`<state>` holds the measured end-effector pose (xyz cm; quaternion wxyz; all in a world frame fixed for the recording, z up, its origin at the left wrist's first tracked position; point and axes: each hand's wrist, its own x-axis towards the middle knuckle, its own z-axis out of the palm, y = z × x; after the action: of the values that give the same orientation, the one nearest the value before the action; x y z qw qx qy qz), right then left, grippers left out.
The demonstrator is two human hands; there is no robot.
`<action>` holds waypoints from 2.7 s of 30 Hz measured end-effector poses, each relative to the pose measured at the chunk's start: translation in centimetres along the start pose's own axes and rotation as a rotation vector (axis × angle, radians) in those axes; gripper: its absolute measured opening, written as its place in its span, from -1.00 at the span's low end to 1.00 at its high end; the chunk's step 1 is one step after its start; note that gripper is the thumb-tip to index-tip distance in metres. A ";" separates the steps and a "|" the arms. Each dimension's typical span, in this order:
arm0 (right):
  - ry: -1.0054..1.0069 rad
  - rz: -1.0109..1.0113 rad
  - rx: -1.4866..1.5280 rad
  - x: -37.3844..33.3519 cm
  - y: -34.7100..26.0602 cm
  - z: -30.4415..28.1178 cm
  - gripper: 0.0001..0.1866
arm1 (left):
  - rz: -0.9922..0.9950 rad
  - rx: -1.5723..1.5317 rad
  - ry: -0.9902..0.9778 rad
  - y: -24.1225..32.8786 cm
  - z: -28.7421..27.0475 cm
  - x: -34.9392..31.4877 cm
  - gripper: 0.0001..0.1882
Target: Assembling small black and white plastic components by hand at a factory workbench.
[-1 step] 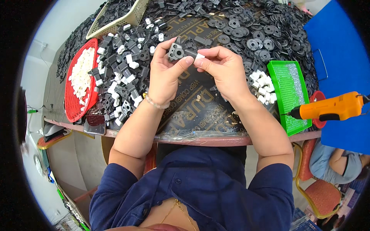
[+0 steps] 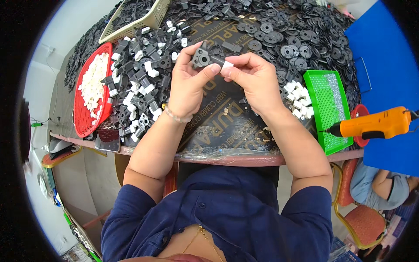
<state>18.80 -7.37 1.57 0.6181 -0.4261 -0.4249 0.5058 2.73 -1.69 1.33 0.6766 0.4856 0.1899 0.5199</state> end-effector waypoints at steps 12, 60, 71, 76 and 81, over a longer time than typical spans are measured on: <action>-0.274 -0.452 -0.498 6.5 -5.7 7.3 -0.27 | -0.456 -0.738 -0.122 -1.0 -1.7 0.7 -0.35; 0.089 -0.396 -0.512 -0.1 -2.5 -3.1 -0.87 | -0.280 -0.112 -0.222 -0.6 -1.1 0.6 -0.82; -0.188 -0.738 -1.141 -1.0 -2.7 -1.3 -0.64 | -0.559 -0.447 -0.034 -0.2 -0.7 0.6 -0.72; -0.278 -0.692 -1.108 -0.8 -3.1 -2.9 -0.54 | -0.646 -0.334 -0.230 -0.1 -1.5 0.5 -0.70; -0.007 -0.766 -1.040 -1.2 -4.4 -2.2 -0.35 | -0.559 -0.320 -0.198 0.0 -1.0 0.5 -0.66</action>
<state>21.88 -9.34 5.11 0.4663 -0.4865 -0.7385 -0.0212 2.15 -0.75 1.05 0.8760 0.3505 0.1650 0.2875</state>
